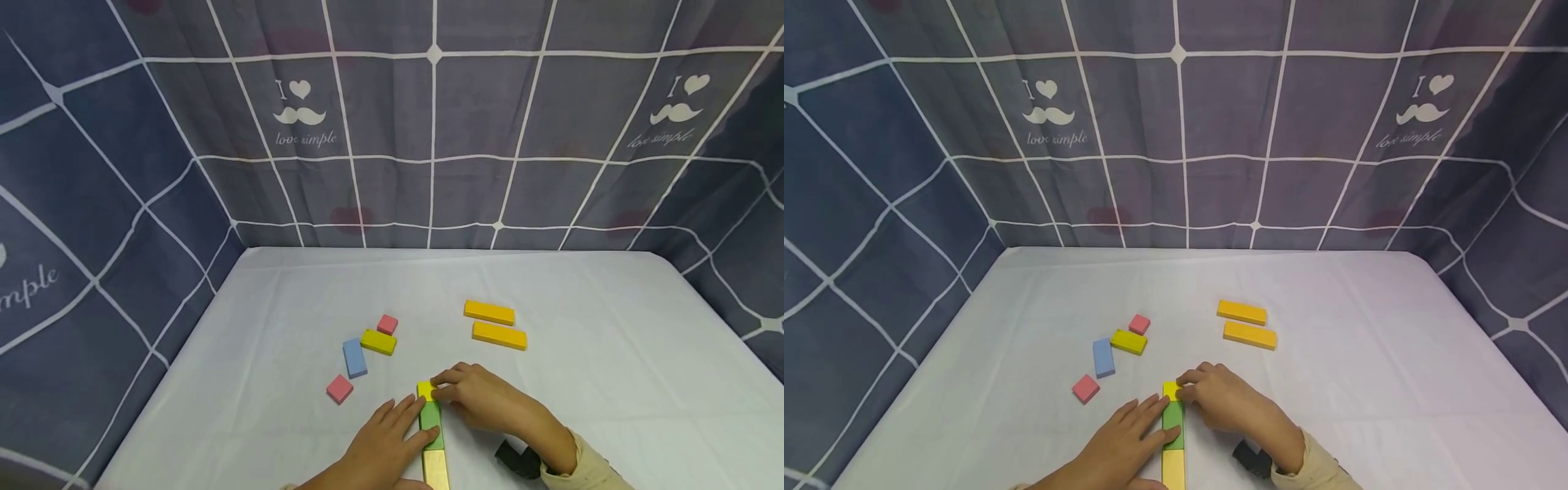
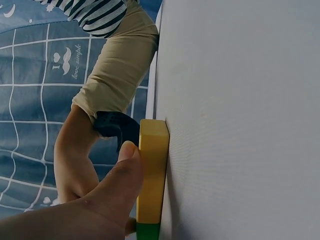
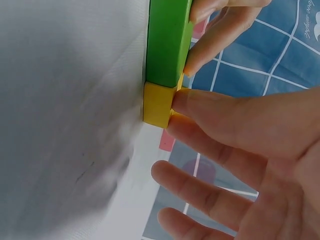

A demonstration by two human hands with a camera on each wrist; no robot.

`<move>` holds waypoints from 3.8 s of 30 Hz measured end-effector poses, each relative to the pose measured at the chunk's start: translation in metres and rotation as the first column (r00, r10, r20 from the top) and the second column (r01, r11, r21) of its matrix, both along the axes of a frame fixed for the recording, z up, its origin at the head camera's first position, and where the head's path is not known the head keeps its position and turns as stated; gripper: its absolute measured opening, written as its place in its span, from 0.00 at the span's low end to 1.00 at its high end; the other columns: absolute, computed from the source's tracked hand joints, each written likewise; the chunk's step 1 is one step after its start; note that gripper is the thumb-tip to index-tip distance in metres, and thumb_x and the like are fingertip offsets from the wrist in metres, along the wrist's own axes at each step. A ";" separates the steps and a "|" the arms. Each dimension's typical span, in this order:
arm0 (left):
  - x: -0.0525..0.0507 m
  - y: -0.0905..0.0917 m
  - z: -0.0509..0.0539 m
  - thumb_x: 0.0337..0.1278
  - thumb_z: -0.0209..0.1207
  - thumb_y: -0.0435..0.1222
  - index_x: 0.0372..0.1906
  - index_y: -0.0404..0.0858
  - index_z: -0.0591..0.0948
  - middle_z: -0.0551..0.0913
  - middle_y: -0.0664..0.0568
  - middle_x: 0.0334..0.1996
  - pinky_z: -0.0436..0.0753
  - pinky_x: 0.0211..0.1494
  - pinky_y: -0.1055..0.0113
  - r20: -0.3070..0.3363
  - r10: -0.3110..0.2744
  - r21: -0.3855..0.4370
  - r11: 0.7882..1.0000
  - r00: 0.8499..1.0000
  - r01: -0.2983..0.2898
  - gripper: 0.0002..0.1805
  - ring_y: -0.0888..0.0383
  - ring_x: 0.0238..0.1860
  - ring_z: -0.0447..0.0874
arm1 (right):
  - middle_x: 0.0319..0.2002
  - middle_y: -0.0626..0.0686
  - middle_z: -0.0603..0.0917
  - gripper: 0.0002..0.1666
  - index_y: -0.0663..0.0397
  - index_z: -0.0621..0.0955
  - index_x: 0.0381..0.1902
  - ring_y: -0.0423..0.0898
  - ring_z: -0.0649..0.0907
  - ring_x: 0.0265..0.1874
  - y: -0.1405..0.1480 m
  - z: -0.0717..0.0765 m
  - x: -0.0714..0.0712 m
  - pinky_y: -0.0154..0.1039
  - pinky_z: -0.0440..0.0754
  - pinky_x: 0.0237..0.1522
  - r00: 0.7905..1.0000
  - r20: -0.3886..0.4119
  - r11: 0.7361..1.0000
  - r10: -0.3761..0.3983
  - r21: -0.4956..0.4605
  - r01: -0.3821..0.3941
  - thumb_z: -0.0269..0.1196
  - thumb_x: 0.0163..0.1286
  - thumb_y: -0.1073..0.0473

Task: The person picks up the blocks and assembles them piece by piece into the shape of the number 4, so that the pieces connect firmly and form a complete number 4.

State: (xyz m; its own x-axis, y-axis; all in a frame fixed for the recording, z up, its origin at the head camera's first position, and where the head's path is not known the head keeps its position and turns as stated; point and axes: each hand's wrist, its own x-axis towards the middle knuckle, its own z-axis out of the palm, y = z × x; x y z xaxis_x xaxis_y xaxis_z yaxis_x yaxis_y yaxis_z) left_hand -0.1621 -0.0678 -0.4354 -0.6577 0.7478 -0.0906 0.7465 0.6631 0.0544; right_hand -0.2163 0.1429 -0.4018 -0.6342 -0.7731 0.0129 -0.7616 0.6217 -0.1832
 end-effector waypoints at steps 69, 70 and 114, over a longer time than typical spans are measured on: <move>0.004 -0.001 -0.006 0.48 0.34 0.72 0.63 0.57 0.64 0.58 0.46 0.67 0.67 0.63 0.51 -0.100 0.008 0.066 0.998 0.995 -0.001 0.39 0.45 0.67 0.56 | 0.55 0.52 0.78 0.26 0.57 0.77 0.53 0.60 0.70 0.60 -0.005 -0.003 -0.047 0.57 0.70 0.56 0.997 0.013 0.996 -0.076 0.045 0.075 0.60 0.62 0.48; 0.004 -0.001 -0.006 0.48 0.34 0.72 0.63 0.57 0.64 0.58 0.47 0.67 0.67 0.62 0.51 -0.102 0.008 0.068 0.998 0.995 -0.001 0.39 0.46 0.67 0.57 | 0.54 0.53 0.78 0.25 0.59 0.78 0.53 0.61 0.71 0.59 -0.001 -0.004 -0.045 0.57 0.70 0.56 0.997 0.003 0.996 -0.077 0.034 0.077 0.60 0.62 0.49; 0.002 0.000 -0.004 0.47 0.34 0.72 0.65 0.58 0.63 0.56 0.49 0.69 0.66 0.63 0.51 -0.023 0.020 0.026 0.999 1.000 -0.019 0.40 0.47 0.68 0.56 | 0.56 0.54 0.76 0.28 0.53 0.77 0.54 0.56 0.76 0.53 0.016 -0.011 0.030 0.51 0.76 0.50 0.970 -0.019 0.970 -0.242 -0.019 0.241 0.65 0.56 0.48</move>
